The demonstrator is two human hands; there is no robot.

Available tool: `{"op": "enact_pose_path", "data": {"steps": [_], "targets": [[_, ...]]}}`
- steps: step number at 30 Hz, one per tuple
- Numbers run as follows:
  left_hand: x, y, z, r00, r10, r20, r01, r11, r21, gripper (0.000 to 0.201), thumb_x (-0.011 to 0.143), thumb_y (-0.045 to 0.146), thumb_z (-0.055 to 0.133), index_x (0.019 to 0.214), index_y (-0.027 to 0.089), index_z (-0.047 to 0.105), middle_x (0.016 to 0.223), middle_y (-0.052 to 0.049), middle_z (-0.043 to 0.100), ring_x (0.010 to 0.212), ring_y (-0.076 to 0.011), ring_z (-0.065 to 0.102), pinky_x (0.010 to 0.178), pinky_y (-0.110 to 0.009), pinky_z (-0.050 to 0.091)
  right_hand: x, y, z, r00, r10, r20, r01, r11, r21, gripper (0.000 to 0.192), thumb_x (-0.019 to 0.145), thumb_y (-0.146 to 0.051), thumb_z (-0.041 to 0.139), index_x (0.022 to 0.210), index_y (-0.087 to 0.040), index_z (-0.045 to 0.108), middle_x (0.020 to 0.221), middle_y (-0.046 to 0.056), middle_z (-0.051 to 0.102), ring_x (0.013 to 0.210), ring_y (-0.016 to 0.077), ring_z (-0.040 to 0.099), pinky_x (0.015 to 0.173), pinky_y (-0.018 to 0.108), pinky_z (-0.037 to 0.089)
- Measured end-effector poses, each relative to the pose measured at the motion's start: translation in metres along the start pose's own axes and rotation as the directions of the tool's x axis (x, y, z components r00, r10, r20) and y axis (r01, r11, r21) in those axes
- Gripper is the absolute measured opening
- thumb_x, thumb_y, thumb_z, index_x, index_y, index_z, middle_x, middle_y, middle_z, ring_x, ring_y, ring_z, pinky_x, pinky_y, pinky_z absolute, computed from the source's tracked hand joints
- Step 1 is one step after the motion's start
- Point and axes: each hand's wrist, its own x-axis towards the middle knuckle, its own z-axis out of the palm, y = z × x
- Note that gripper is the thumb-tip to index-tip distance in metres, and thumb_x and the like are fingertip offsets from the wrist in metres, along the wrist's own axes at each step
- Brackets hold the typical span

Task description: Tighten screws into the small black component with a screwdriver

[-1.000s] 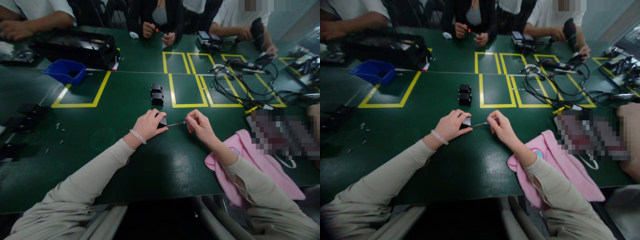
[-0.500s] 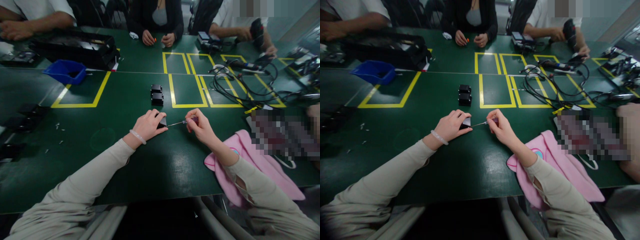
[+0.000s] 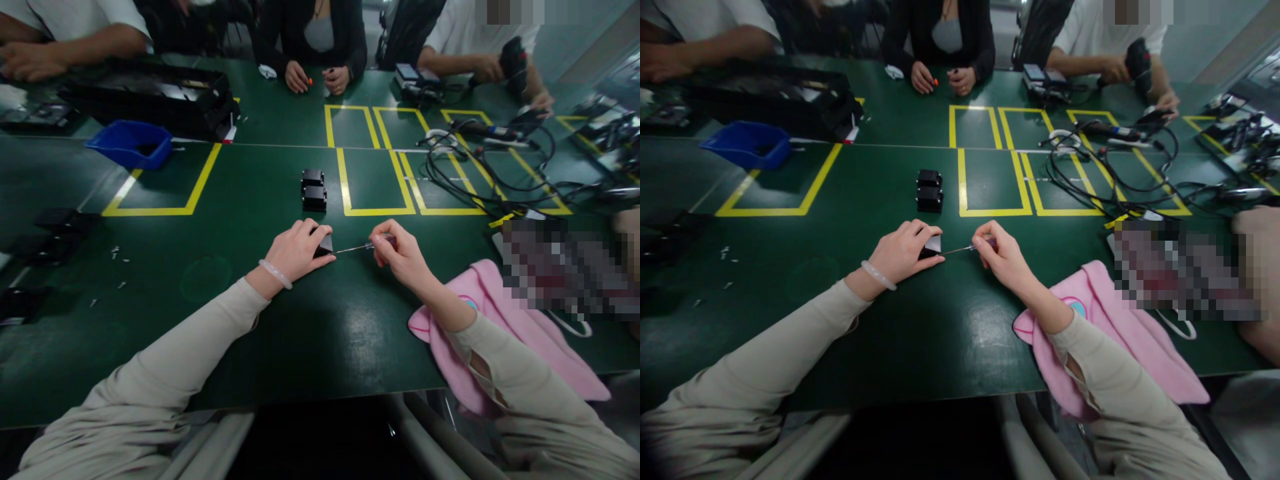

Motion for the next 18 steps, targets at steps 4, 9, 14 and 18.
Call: {"op": "enact_pose_path", "data": {"steps": [4,9,14,18], "targets": [[-0.0003,-0.0001,0.0,1.0,0.005,-0.004,-0.005,1.0,0.0,0.053,0.1,0.054,0.062,0.139,0.019,0.053,0.129,-0.014,0.061,0.114,-0.0286,0.06,0.082,-0.036,0.053,0.0005,0.0,-0.0006,1.0,-0.005,0.001,0.005,1.0,0.022,0.032,0.099,-0.055,0.063,0.096,-0.024,0.054,0.057,-0.009,0.051,0.046,0.0102,0.048,0.049,0.026,0.035],[-0.0005,0.0002,-0.0009,1.0,0.001,0.0,-0.001,1.0,-0.004,0.052,0.1,0.053,0.062,0.139,0.019,0.054,0.129,-0.014,0.061,0.114,-0.0287,0.06,0.082,-0.036,0.054,0.001,0.0003,-0.0007,1.0,0.011,-0.004,-0.011,1.0,0.012,0.031,0.099,-0.053,0.063,0.093,-0.024,0.054,0.057,-0.008,0.051,0.047,0.0097,0.049,0.049,0.026,0.036],[-0.0006,-0.0002,0.0002,1.0,0.003,-0.015,-0.003,1.0,0.009,0.053,0.099,0.053,0.063,0.138,0.019,0.054,0.128,-0.013,0.062,0.113,-0.0281,0.06,0.083,-0.035,0.054,0.0021,0.0008,-0.0005,1.0,-0.003,0.003,0.003,1.0,0.019,0.03,0.1,-0.052,0.063,0.093,-0.024,0.052,0.054,-0.009,0.05,0.044,0.0093,0.047,0.047,0.026,0.035],[-0.0005,-0.0002,0.0009,1.0,0.001,-0.017,-0.001,1.0,0.015,0.053,0.099,0.053,0.064,0.138,0.019,0.054,0.128,-0.012,0.062,0.113,-0.0279,0.06,0.083,-0.035,0.053,0.0021,0.0008,-0.0011,1.0,-0.006,-0.006,0.006,1.0,0.013,0.028,0.098,-0.048,0.066,0.096,-0.023,0.053,0.06,-0.008,0.053,0.047,0.009,0.051,0.049,0.025,0.038]]}}
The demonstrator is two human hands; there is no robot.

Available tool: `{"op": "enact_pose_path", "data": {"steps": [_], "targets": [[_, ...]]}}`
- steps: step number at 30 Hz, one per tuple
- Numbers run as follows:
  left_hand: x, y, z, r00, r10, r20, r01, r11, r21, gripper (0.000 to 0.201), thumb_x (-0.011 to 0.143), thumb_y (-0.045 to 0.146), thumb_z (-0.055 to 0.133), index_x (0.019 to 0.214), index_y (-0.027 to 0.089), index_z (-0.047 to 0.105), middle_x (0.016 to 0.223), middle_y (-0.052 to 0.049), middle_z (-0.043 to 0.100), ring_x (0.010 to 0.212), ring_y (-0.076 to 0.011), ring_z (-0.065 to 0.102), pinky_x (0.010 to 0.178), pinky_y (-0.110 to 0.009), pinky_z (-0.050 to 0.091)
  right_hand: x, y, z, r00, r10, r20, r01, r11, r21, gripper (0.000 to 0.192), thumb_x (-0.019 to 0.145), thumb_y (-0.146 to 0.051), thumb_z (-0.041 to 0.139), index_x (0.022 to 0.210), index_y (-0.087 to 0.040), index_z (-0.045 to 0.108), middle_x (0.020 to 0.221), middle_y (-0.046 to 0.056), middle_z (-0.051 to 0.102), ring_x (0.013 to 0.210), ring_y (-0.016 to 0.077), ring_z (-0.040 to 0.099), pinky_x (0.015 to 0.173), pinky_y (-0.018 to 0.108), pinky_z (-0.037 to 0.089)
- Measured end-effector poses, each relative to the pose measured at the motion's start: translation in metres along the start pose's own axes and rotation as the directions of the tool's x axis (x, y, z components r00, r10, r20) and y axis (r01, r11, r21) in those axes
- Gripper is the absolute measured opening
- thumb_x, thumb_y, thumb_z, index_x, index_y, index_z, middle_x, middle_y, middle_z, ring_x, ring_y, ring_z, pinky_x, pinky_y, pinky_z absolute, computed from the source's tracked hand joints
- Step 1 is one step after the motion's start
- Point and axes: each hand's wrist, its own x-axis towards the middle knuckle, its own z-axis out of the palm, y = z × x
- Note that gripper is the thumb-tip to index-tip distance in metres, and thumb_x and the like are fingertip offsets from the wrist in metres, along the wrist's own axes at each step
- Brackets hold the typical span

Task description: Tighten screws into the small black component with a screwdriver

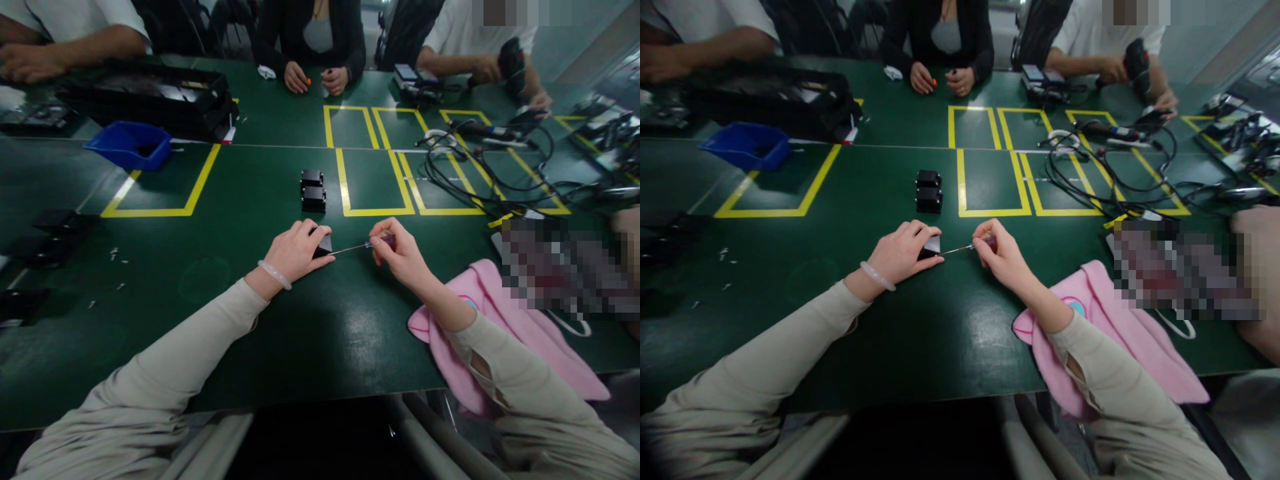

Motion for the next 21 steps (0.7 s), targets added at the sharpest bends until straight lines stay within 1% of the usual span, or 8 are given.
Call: {"op": "enact_pose_path", "data": {"steps": [5,9,14,18,21], "targets": [[0.0,0.0001,0.0004,1.0,-0.001,-0.002,0.001,1.0,-0.001,0.052,0.099,0.054,0.064,0.138,0.02,0.055,0.127,-0.012,0.062,0.113,-0.0282,0.06,0.082,-0.035,0.053,-0.0011,0.0,-0.001,0.999,0.025,0.033,-0.024,0.999,-0.032,0.027,0.102,-0.047,0.06,0.091,-0.024,0.051,0.051,-0.009,0.048,0.043,0.009,0.045,0.047,0.025,0.033],[0.0002,-0.0002,0.0007,1.0,0.001,-0.002,-0.001,1.0,-0.006,0.053,0.099,0.054,0.063,0.138,0.019,0.055,0.128,-0.012,0.062,0.113,-0.0282,0.06,0.082,-0.035,0.053,-0.0009,-0.0009,-0.0005,1.0,0.004,0.014,-0.004,1.0,0.014,0.022,0.099,-0.042,0.064,0.099,-0.023,0.052,0.059,-0.009,0.051,0.047,0.0089,0.049,0.049,0.025,0.036],[0.0004,-0.0005,0.0008,1.0,0.0,0.005,0.0,1.0,-0.008,0.053,0.099,0.054,0.064,0.138,0.019,0.054,0.128,-0.013,0.062,0.114,-0.0285,0.06,0.082,-0.035,0.054,-0.0012,0.0001,-0.0004,1.0,0.016,0.021,-0.016,0.999,-0.032,0.02,0.102,-0.039,0.059,0.093,-0.023,0.052,0.053,-0.009,0.049,0.044,0.0087,0.047,0.048,0.025,0.033],[0.0003,-0.0004,0.0007,1.0,-0.002,0.006,0.002,1.0,-0.012,0.053,0.099,0.054,0.063,0.138,0.02,0.054,0.128,-0.013,0.062,0.113,-0.028,0.06,0.082,-0.035,0.053,-0.0014,-0.0002,0.0004,1.0,-0.008,0.01,0.008,1.0,0.011,0.018,0.101,-0.039,0.062,0.1,-0.023,0.053,0.06,-0.009,0.051,0.046,0.0083,0.049,0.049,0.024,0.036],[0.0001,-0.0004,0.0007,1.0,0.002,0.003,-0.002,1.0,-0.011,0.053,0.099,0.054,0.063,0.138,0.019,0.054,0.128,-0.013,0.062,0.113,-0.0281,0.06,0.082,-0.035,0.053,-0.0012,-0.0001,0.0002,1.0,-0.003,0.012,0.003,1.0,-0.002,0.021,0.101,-0.041,0.062,0.097,-0.023,0.053,0.059,-0.009,0.051,0.047,0.0084,0.05,0.049,0.024,0.036]]}}
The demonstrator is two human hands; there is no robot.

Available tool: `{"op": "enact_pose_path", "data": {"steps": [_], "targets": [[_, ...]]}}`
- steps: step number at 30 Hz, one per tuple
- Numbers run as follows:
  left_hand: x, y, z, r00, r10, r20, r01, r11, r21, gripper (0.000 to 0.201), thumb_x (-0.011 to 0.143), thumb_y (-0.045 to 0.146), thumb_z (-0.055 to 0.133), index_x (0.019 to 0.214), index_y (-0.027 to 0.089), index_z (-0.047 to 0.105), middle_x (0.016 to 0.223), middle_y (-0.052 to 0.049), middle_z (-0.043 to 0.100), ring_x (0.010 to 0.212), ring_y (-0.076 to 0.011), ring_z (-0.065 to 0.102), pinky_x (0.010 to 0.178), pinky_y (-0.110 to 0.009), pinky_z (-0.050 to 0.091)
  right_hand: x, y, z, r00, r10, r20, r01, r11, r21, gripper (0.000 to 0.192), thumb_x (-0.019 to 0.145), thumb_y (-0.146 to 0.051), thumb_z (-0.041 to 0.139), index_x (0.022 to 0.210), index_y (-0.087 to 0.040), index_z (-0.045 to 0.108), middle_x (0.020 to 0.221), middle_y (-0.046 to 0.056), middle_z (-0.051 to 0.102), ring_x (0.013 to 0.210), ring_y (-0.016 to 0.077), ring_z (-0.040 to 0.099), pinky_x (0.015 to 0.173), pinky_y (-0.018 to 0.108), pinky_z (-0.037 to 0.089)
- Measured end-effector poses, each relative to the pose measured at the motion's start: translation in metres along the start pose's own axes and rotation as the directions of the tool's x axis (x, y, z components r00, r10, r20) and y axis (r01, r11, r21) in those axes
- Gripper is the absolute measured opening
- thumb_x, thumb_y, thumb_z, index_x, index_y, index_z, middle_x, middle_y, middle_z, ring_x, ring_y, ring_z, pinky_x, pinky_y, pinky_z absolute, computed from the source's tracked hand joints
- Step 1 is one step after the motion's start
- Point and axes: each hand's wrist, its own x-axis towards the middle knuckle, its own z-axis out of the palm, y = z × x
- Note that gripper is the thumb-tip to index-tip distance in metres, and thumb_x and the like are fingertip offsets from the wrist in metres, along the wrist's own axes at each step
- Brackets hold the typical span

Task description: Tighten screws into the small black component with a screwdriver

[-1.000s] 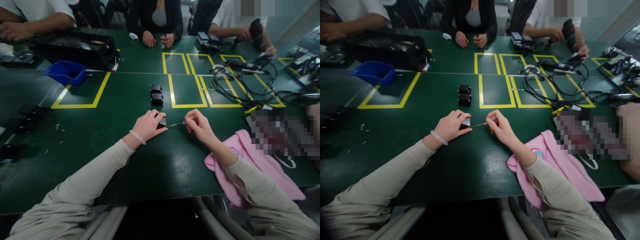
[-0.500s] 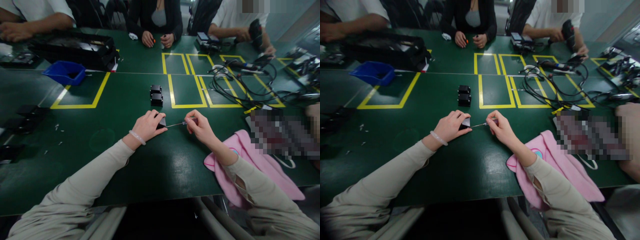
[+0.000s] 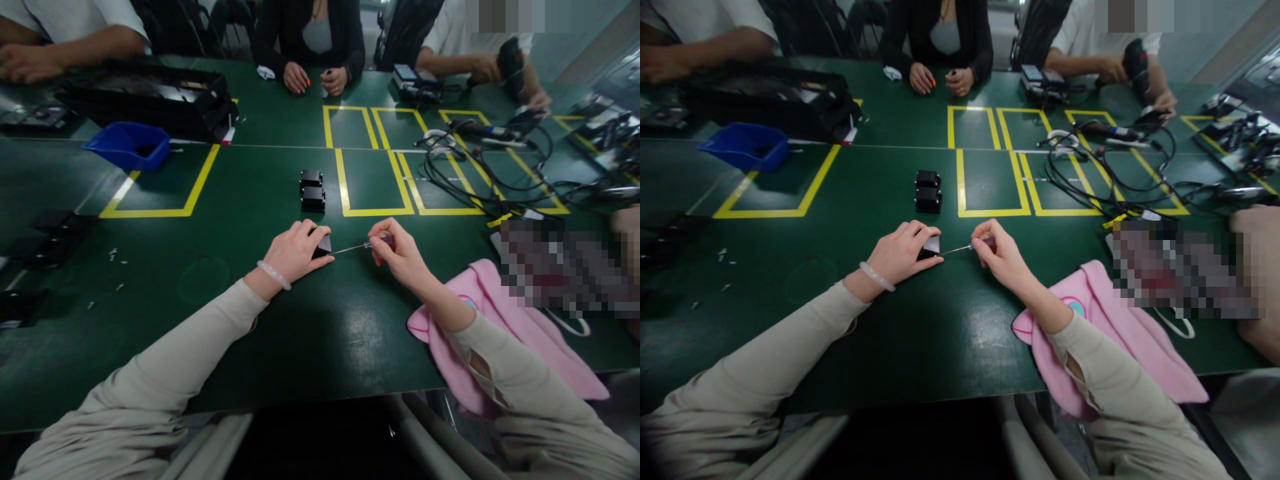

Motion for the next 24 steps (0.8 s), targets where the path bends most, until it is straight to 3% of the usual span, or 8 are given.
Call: {"op": "enact_pose_path", "data": {"steps": [4,8,13,18,24], "targets": [[0.0,-0.0004,0.0005,1.0,0.002,-0.003,-0.002,1.0,-0.001,0.053,0.099,0.054,0.063,0.138,0.019,0.054,0.128,-0.013,0.061,0.114,-0.0283,0.06,0.083,-0.035,0.053,0.0,0.0012,-0.0004,1.0,0.017,0.009,-0.017,1.0,-0.021,0.025,0.103,-0.046,0.059,0.094,-0.023,0.053,0.052,-0.01,0.049,0.044,0.0089,0.046,0.048,0.025,0.034],[0.0002,-0.0011,0.0013,1.0,0.003,-0.003,-0.003,1.0,0.0,0.053,0.099,0.054,0.064,0.138,0.019,0.054,0.127,-0.013,0.062,0.113,-0.0287,0.06,0.084,-0.036,0.053,0.0003,0.001,0.0001,1.0,0.014,0.001,-0.014,1.0,0.028,0.022,0.1,-0.043,0.064,0.1,-0.024,0.053,0.058,-0.009,0.05,0.047,0.0091,0.049,0.049,0.025,0.037],[0.0002,-0.001,0.0014,1.0,0.005,-0.008,-0.005,1.0,-0.01,0.053,0.1,0.054,0.062,0.139,0.019,0.054,0.127,-0.013,0.061,0.113,-0.0287,0.059,0.083,-0.036,0.053,0.0006,0.0009,0.0,1.0,0.028,0.006,-0.028,1.0,-0.003,0.022,0.102,-0.043,0.059,0.092,-0.023,0.052,0.053,-0.009,0.048,0.044,0.009,0.046,0.047,0.025,0.035],[0.0,0.0001,0.0002,1.0,-0.002,-0.005,0.002,1.0,-0.01,0.053,0.099,0.053,0.064,0.139,0.019,0.054,0.127,-0.013,0.061,0.114,-0.0286,0.06,0.083,-0.036,0.053,0.0004,0.0012,0.0004,1.0,-0.001,0.002,0.001,0.999,0.035,0.024,0.1,-0.045,0.063,0.101,-0.023,0.053,0.06,-0.009,0.05,0.047,0.0091,0.049,0.049,0.025,0.038],[0.0,-0.0004,0.0,1.0,0.004,-0.004,-0.004,1.0,-0.005,0.052,0.1,0.053,0.063,0.138,0.019,0.054,0.128,-0.013,0.062,0.114,-0.0286,0.06,0.083,-0.036,0.053,-0.0002,0.0018,-0.0006,1.0,0.021,0.02,-0.021,1.0,-0.002,0.031,0.103,-0.053,0.058,0.094,-0.024,0.052,0.053,-0.009,0.048,0.045,0.0099,0.046,0.048,0.026,0.035]]}}
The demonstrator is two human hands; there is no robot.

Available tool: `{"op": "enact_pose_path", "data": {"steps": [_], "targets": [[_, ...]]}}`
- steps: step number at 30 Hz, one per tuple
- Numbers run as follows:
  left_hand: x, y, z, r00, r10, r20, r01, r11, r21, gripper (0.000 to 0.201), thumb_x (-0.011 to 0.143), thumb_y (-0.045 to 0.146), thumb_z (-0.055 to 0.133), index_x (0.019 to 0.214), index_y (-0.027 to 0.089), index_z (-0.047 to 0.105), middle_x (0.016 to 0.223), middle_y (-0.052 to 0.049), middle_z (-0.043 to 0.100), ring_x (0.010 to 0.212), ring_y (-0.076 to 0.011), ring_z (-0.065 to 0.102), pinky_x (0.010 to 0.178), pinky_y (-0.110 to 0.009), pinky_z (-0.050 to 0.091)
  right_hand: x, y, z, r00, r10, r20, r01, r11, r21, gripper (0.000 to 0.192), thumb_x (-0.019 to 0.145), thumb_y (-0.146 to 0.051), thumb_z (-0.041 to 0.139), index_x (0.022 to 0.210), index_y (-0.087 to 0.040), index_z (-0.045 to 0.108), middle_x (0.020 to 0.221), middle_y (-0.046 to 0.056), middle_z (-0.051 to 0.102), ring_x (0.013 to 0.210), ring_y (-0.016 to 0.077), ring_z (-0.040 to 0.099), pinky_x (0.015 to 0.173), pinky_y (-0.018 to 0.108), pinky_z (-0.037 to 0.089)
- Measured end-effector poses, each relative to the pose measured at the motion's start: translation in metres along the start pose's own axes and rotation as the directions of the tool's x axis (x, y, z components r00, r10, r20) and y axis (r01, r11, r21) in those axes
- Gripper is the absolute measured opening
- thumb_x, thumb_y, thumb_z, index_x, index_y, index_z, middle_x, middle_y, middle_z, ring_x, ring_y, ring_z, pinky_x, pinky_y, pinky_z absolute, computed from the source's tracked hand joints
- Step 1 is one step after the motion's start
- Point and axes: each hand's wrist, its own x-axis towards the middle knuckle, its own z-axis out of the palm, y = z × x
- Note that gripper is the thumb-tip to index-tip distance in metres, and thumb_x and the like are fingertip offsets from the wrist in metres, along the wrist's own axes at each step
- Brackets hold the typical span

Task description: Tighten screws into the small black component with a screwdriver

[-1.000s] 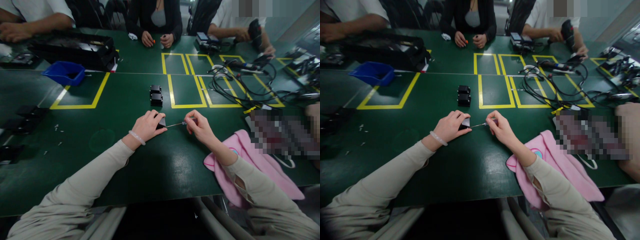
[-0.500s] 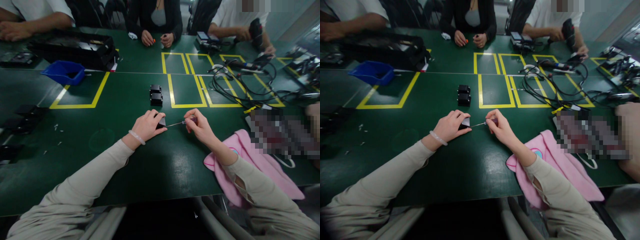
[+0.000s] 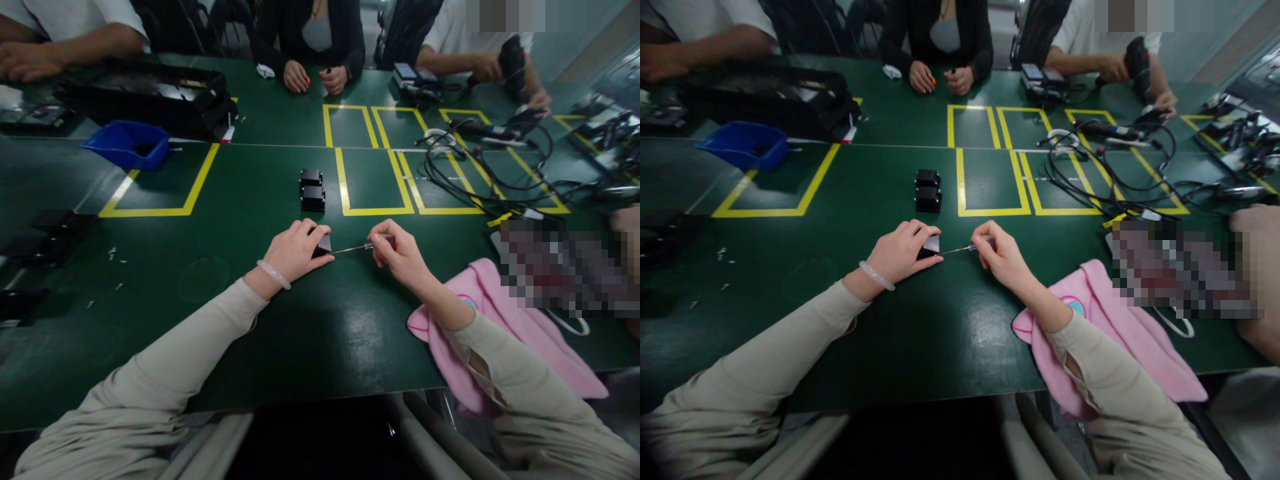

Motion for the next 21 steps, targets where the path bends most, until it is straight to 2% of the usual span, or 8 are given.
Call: {"op": "enact_pose_path", "data": {"steps": [4,10,15,21], "targets": [[0.0003,-0.0008,0.0005,1.0,0.0,0.002,0.0,1.0,-0.007,0.053,0.099,0.053,0.063,0.138,0.02,0.053,0.128,-0.013,0.062,0.114,-0.0287,0.06,0.084,-0.036,0.053,0.0003,-0.0011,0.0003,1.0,-0.009,-0.009,0.009,1.0,0.022,0.028,0.1,-0.05,0.063,0.101,-0.024,0.052,0.059,-0.009,0.05,0.048,0.01,0.049,0.051,0.027,0.038],[0.0004,0.0001,-0.0002,1.0,-0.006,0.008,0.006,1.0,-0.005,0.053,0.099,0.053,0.063,0.138,0.02,0.054,0.128,-0.013,0.061,0.114,-0.0289,0.06,0.084,-0.036,0.053,0.0001,-0.0017,0.0005,1.0,0.01,-0.005,-0.01,1.0,-0.006,0.026,0.103,-0.048,0.059,0.094,-0.024,0.052,0.052,-0.009,0.048,0.044,0.0098,0.046,0.048,0.026,0.033],[0.0004,0.0003,-0.0006,1.0,-0.009,0.012,0.009,1.0,-0.003,0.054,0.099,0.053,0.064,0.139,0.019,0.053,0.128,-0.013,0.061,0.114,-0.0286,0.06,0.084,-0.036,0.053,0.0004,-0.0016,0.0014,0.999,-0.013,-0.04,0.014,1.0,0.018,0.021,0.099,-0.041,0.064,0.1,-0.024,0.052,0.062,-0.009,0.052,0.049,0.0095,0.05,0.051,0.026,0.037],[0.0004,0.0005,-0.001,1.0,-0.006,0.011,0.006,1.0,0.001,0.053,0.099,0.053,0.064,0.138,0.019,0.054,0.127,-0.013,0.062,0.113,-0.0285,0.06,0.082,-0.036,0.053,0.0,-0.0005,0.0003,1.0,0.018,-0.015,-0.018,1.0,-0.023,0.026,0.102,-0.046,0.06,0.093,-0.024,0.052,0.052,-0.01,0.048,0.044,0.0097,0.046,0.048,0.026,0.033]]}}
